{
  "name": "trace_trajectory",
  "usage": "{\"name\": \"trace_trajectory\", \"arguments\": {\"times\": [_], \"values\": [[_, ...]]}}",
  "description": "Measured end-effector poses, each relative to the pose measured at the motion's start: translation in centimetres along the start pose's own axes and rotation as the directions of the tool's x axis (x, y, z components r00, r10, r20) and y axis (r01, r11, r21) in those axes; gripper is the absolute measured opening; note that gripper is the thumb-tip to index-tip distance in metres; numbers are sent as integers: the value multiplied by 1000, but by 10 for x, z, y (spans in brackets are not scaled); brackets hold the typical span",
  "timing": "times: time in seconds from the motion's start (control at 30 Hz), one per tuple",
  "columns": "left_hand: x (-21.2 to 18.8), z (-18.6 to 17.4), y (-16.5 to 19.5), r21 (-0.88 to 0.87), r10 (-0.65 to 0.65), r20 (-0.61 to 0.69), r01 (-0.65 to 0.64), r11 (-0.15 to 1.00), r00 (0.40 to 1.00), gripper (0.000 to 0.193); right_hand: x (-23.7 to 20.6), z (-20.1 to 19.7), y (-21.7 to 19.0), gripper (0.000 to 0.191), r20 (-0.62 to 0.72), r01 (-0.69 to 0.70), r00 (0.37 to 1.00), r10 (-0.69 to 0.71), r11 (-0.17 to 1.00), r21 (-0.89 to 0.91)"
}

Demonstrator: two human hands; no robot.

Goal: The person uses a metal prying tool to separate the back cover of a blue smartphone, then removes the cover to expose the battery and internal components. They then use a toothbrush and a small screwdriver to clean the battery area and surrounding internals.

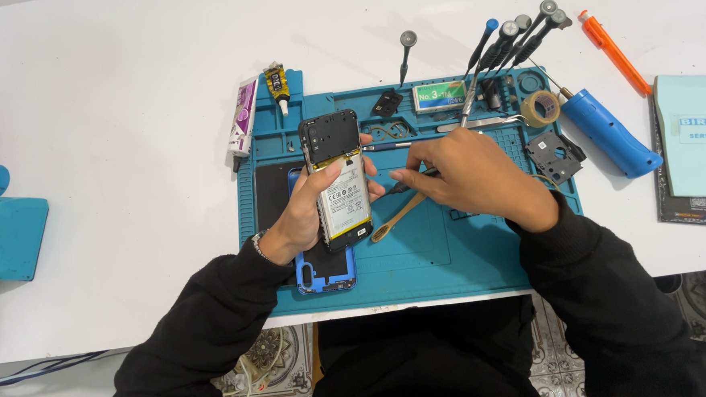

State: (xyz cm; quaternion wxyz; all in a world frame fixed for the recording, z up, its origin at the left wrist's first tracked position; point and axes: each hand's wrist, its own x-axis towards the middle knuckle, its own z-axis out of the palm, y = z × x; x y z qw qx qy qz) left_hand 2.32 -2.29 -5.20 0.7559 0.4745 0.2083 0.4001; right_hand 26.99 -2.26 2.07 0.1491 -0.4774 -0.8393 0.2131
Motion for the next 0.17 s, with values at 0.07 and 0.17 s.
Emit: {"name": "trace_trajectory", "arguments": {"times": [0.07,0.17], "values": [[-1,-3,-2,0,1,-1,-1,1000,1000,68,0,0,0,32,14,-12,1000,12,1000,-29],[1,-2,-15,6,2,-8,-2,1000,1000,68,2,-2,3,32,62,-39,997,39,999,-2]]}}
